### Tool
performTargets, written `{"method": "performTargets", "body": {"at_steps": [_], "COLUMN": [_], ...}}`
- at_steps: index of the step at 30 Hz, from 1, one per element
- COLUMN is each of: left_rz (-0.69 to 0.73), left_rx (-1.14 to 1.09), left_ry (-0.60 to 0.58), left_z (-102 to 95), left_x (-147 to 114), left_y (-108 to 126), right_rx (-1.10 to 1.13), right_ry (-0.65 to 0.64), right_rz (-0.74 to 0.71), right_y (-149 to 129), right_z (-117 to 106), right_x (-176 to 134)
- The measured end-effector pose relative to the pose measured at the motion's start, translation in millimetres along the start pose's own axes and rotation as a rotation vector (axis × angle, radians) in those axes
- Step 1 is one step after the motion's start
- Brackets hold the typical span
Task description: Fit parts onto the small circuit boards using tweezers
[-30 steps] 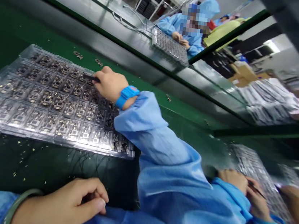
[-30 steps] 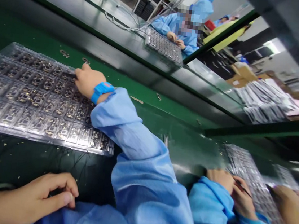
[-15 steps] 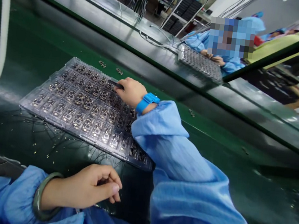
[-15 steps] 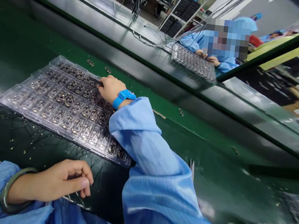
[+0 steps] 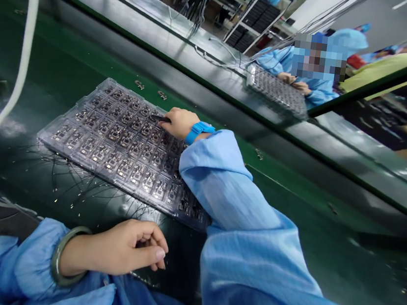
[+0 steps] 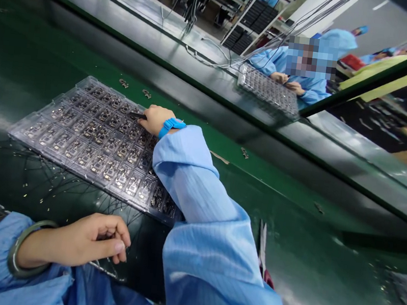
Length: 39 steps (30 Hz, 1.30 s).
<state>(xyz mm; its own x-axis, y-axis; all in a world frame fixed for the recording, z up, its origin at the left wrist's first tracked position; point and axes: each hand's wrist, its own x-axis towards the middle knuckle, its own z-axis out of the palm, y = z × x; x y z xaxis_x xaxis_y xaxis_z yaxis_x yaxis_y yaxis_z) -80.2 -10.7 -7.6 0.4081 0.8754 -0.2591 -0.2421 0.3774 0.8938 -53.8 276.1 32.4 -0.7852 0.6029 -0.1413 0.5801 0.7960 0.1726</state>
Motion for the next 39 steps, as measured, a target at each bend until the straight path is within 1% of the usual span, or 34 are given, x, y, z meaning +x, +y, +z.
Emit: {"method": "performTargets", "body": {"at_steps": [2, 4, 9, 13, 15, 16, 17, 20, 21, 22, 23, 25, 27, 30, 31, 33, 34, 35, 36, 38, 39], "left_rz": [0.029, 0.077, 0.224, 0.347, 0.4, 0.414, 0.416, 0.359, 0.316, 0.263, 0.218, 0.175, 0.203, 0.238, 0.233, 0.224, 0.217, 0.212, 0.199, 0.19, 0.197], "left_rx": [-0.023, -0.093, -0.37, -0.502, -0.587, -0.629, -0.669, -0.76, -0.79, -0.812, -0.813, -0.754, -0.655, -0.568, -0.55, -0.468, -0.382, -0.235, -0.081, 0.192, 0.267], "left_ry": [0.021, 0.065, 0.244, 0.382, 0.407, 0.4, 0.379, 0.268, 0.219, 0.168, 0.127, 0.084, 0.094, 0.111, 0.108, 0.107, 0.111, 0.124, 0.134, 0.152, 0.15], "left_z": [0.3, 1.1, 1.2, -2.4, -5.7, -7.8, -10.1, -15.8, -16.3, -15.9, -14.3, -8.3, -0.3, 10.4, 13.0, 16.6, 18.0, 19.4, 20.8, 23.8, 25.5], "left_x": [0, 2, 10, 17, 20, 21, 22, 21, 19, 17, 15, 8, 0, -14, -18, -26, -29, -31, -33, -35, -35], "left_y": [0, 1, 9, 17, 21, 24, 26, 31, 32, 33, 33, 31, 27, 21, 19, 18, 18, 19, 20, 22, 24], "right_rx": [-0.027, -0.054, -0.125, -0.165, -0.175, -0.178, -0.17, -0.077, -0.025, 0.013, 0.035, 0.055, 0.053, 0.136, 0.206, 0.396, 0.508, 0.625, 0.745, 0.955, 1.048], "right_ry": [0.016, 0.031, 0.092, 0.188, 0.254, 0.328, 0.399, 0.633, 0.675, 0.708, 0.707, 0.703, 0.686, 0.643, 0.631, 0.611, 0.582, 0.532, 0.458, 0.335, 0.313], "right_rz": [-0.017, -0.03, -0.039, -0.063, -0.091, -0.124, -0.187, -0.423, -0.517, -0.578, -0.628, -0.666, -0.637, -0.524, -0.452, -0.245, -0.131, -0.036, 0.029, 0.102, 0.127], "right_y": [-1, -2, -6, -8, -8, -8, -9, -18, -25, -33, -41, -59, -73, -87, -91, -96, -98, -101, -103, -107, -109], "right_z": [0, 1, -1, -15, -25, -29, -34, -44, -45, -45, -44, -39, -31, -21, -19, -18, -18, -18, -18, -17, -15], "right_x": [-4, -9, -17, -34, -53, -65, -80, -132, -151, -169, -186, -214, -233, -252, -256, -261, -262, -262, -262, -262, -262]}}
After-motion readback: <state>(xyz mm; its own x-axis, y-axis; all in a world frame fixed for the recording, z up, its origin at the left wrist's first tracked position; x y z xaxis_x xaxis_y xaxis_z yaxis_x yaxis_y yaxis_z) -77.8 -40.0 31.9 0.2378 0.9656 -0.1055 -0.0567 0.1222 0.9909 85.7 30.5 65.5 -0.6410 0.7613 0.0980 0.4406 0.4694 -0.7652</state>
